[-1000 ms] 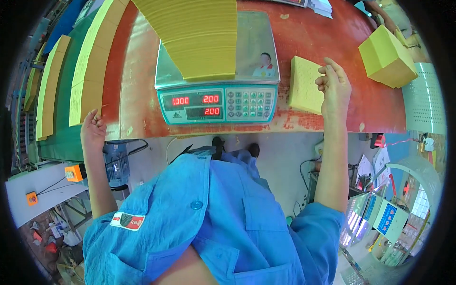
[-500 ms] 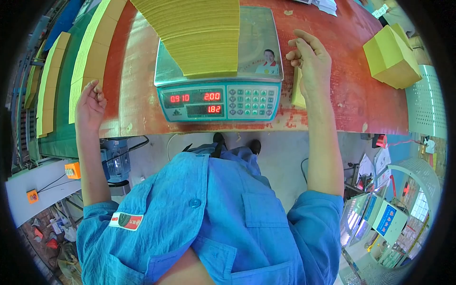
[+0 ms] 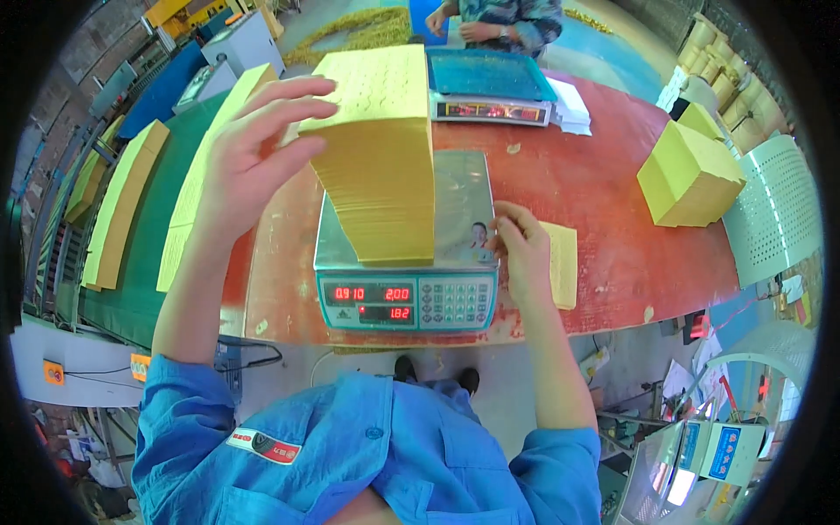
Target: The recorder weighs stacks of yellow paper sheets on a digital scale and stacks them on a table in a workshop.
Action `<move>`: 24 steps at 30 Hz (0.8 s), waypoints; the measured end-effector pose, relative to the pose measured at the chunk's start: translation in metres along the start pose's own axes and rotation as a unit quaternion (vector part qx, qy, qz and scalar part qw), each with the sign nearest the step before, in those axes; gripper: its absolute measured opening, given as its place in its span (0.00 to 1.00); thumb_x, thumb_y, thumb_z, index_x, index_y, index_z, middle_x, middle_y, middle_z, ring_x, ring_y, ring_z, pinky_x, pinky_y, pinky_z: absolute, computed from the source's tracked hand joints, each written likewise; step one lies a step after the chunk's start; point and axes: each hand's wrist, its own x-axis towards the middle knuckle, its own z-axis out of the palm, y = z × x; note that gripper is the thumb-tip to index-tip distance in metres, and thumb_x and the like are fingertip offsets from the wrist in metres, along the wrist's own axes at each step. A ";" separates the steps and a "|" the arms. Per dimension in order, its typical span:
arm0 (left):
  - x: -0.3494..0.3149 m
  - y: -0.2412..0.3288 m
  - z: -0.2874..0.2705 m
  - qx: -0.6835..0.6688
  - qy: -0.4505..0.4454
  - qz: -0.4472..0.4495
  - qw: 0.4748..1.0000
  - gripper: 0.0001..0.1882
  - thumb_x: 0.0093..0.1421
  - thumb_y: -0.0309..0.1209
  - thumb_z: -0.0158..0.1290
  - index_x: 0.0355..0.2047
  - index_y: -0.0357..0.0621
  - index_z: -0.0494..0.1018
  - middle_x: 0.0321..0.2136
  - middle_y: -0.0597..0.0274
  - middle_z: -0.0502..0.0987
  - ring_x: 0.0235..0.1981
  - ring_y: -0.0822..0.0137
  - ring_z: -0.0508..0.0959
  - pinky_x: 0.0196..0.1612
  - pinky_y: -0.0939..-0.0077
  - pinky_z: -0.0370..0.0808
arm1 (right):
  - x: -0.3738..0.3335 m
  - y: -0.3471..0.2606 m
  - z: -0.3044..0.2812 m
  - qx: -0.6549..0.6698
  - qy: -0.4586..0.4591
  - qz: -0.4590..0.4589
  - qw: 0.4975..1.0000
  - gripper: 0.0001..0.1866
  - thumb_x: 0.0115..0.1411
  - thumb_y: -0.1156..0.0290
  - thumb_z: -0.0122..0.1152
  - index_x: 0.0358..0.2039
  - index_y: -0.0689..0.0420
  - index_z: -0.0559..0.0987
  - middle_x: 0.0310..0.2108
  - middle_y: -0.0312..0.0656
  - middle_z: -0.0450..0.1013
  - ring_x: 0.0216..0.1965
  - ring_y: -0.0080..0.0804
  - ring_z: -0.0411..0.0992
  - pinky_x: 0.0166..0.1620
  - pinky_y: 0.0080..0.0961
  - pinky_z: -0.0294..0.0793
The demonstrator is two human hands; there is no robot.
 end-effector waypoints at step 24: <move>0.029 0.001 0.023 0.060 0.039 -0.059 0.996 0.04 0.57 0.25 0.55 0.32 0.37 0.76 0.33 0.60 0.80 0.38 0.66 0.79 0.43 0.75 0.73 | -0.033 0.004 -0.051 0.043 -0.021 -0.003 0.999 0.14 0.65 0.71 0.51 0.48 0.62 0.76 0.33 0.38 0.75 0.26 0.19 0.72 0.27 0.14 0.69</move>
